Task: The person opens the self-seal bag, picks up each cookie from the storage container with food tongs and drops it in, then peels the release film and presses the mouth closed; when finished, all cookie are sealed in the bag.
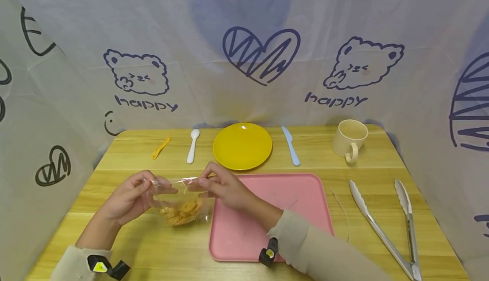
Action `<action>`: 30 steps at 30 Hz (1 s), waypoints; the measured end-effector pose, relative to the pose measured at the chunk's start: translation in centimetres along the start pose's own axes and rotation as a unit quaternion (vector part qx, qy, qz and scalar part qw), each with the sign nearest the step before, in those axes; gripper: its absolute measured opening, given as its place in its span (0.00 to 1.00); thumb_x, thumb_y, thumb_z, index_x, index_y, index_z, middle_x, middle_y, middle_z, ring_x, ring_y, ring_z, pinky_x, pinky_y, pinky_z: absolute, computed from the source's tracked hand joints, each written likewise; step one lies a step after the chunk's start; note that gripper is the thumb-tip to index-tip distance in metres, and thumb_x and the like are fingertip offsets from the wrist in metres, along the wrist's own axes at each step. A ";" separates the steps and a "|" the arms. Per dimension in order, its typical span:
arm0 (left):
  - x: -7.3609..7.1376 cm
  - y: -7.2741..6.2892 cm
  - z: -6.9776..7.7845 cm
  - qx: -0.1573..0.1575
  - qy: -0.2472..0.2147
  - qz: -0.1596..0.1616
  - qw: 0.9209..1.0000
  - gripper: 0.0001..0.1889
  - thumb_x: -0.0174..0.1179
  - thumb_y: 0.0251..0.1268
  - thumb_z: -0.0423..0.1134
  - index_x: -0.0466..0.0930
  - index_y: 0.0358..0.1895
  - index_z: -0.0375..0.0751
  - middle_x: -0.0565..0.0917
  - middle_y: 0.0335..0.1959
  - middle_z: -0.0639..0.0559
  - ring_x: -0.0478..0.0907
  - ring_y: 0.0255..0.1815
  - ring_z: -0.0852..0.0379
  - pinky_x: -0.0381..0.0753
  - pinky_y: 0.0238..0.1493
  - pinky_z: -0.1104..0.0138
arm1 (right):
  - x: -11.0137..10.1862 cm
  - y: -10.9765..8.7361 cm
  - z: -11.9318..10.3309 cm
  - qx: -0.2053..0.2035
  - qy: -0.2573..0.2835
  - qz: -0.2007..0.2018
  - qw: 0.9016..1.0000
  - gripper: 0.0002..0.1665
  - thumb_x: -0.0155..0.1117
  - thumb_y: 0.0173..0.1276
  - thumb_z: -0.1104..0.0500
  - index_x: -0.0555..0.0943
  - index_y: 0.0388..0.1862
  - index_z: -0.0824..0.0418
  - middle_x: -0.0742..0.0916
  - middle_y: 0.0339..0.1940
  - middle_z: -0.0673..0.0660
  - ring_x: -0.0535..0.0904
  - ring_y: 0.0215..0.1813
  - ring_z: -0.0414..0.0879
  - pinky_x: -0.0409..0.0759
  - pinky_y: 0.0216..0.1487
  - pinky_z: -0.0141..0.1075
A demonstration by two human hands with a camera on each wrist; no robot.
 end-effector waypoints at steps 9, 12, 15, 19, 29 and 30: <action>-0.2 -1.4 -2.1 -0.095 -0.098 0.015 0.991 0.24 0.19 0.88 0.35 0.72 0.54 0.44 0.82 0.63 0.39 0.79 0.66 0.38 0.77 0.61 0.35 | 1.6 -0.7 2.8 0.081 0.122 0.001 0.989 0.08 0.44 0.87 0.59 0.68 0.43 0.57 0.79 0.66 0.76 0.77 0.64 0.74 0.82 0.56 0.64; -0.8 -2.0 -3.2 -0.132 -0.107 0.033 0.985 0.24 0.19 0.88 0.37 0.71 0.54 0.46 0.82 0.63 0.40 0.78 0.67 0.36 0.74 0.62 0.32 | 1.8 -1.0 4.1 0.123 0.157 0.014 0.980 0.09 0.44 0.87 0.59 0.68 0.43 0.58 0.80 0.66 0.73 0.80 0.63 0.70 0.82 0.57 0.64; -1.2 -2.5 -4.2 -0.153 -0.118 0.044 0.980 0.23 0.21 0.89 0.39 0.72 0.54 0.47 0.82 0.62 0.40 0.79 0.66 0.36 0.77 0.61 0.36 | 1.8 -1.1 5.3 0.160 0.186 0.037 0.969 0.09 0.44 0.87 0.59 0.69 0.42 0.59 0.83 0.63 0.70 0.83 0.62 0.67 0.82 0.57 0.65; -1.9 -2.6 -5.2 -0.159 -0.134 0.055 0.977 0.24 0.21 0.89 0.41 0.73 0.53 0.48 0.82 0.60 0.40 0.80 0.64 0.38 0.81 0.62 0.44 | 1.3 -1.0 6.5 0.195 0.198 0.087 0.957 0.09 0.43 0.86 0.61 0.68 0.42 0.59 0.84 0.56 0.66 0.84 0.59 0.68 0.82 0.54 0.67; -5.1 -2.7 -7.2 -0.215 -0.063 0.189 0.956 0.14 0.34 0.89 0.46 0.70 0.48 0.51 0.87 0.53 0.46 0.86 0.57 0.45 0.89 0.45 0.56 | -0.5 0.1 8.6 0.243 0.128 0.192 0.942 0.05 0.47 0.85 0.61 0.68 0.44 0.59 0.85 0.52 0.66 0.86 0.54 0.69 0.88 0.48 0.60; -5.5 -2.7 -7.4 -0.216 -0.054 0.204 0.953 0.12 0.35 0.89 0.45 0.70 0.49 0.50 0.87 0.52 0.45 0.86 0.56 0.45 0.89 0.47 0.54 | -0.6 0.2 8.8 0.245 0.123 0.199 0.941 0.05 0.47 0.85 0.61 0.68 0.46 0.60 0.85 0.51 0.67 0.87 0.53 0.68 0.88 0.48 0.59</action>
Point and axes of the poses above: each hand's wrist, its own y-axis towards the middle knuckle, its own x-axis out of the palm, z = x × y, the point moved 8 cm from there along y, towards the middle knuckle
